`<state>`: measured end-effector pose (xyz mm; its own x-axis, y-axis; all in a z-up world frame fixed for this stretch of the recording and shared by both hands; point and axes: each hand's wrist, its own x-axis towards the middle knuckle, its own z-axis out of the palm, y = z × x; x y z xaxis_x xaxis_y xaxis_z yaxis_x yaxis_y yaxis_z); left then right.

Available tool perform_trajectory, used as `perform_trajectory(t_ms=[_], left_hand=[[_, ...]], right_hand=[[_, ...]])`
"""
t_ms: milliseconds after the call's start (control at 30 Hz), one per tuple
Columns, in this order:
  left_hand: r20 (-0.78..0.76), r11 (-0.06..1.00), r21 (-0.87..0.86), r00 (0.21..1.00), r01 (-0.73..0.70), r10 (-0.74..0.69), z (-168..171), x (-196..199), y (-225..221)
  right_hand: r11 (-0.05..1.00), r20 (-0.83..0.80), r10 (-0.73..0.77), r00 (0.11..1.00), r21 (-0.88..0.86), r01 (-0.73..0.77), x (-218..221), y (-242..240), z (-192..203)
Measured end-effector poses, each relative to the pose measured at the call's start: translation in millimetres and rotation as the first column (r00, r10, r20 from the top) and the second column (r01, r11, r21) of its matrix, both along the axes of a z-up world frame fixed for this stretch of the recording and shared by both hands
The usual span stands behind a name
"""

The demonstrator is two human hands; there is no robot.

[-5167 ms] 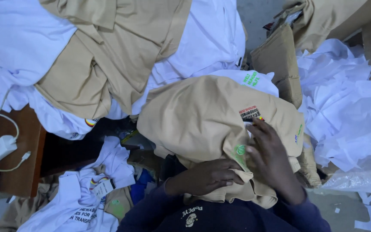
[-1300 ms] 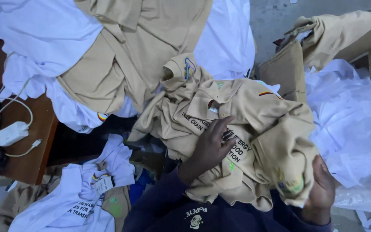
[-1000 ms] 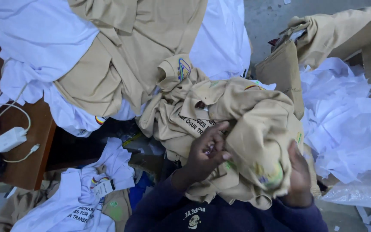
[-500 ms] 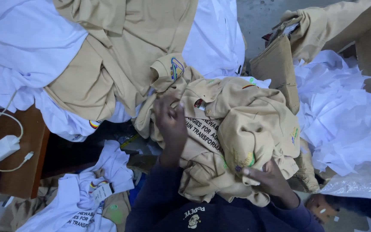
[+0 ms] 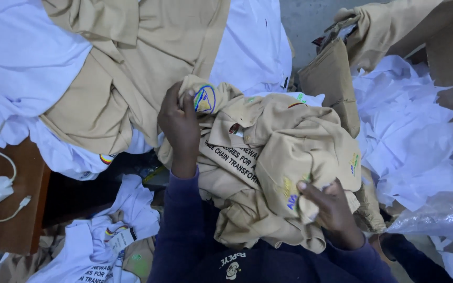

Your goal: Trimming excess threads from embroidered logos on polo shirts using a small hand tool.

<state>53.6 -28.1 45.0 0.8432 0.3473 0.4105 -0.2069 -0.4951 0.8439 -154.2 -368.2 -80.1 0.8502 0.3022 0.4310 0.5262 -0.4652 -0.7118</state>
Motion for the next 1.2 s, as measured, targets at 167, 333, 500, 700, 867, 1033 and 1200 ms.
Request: perform_trajectory(t_ms=[167, 333, 500, 700, 867, 1033, 1200], left_hand=[[-0.010, 0.957, 0.291, 1.000, 0.022, -0.020, 14, -59, -11], [-0.420, 0.679, -0.340, 0.541, 0.651, -0.729, 21, -140, -68], [-0.350, 0.639, -0.109, 0.572, 0.762, -0.742, -15, -164, -84], [-0.116, 0.566, 0.163, 0.585, 0.808, -0.803, -26, -187, -79], [-0.019, 0.596, 0.326, 0.635, 0.734, -0.772, -28, -194, -79], [-0.009, 0.616, 0.364, 0.664, 0.699, -0.748, -20, -193, -82], [-0.010, 0.641, 0.399, 0.702, 0.656, -0.712, -14, -192, -85]], right_hand=[[0.981, -0.199, -0.106, 0.974, 0.139, 0.136, 25, 42, 57], [0.832, -0.645, -0.086, 0.760, 0.373, 0.410, 29, 60, 111], [0.981, 0.013, -0.190, 0.982, -0.042, 0.190, -11, 23, 51], [0.257, -0.862, -0.018, 0.507, 0.486, 0.835, -9, 63, 119], [0.572, -0.645, -0.347, 0.681, 0.429, 0.699, -4, 66, 138], [0.624, -0.625, -0.420, 0.658, 0.328, 0.709, -14, 58, 124], [0.630, -0.586, -0.490, 0.646, 0.273, 0.727, -18, 57, 111]])
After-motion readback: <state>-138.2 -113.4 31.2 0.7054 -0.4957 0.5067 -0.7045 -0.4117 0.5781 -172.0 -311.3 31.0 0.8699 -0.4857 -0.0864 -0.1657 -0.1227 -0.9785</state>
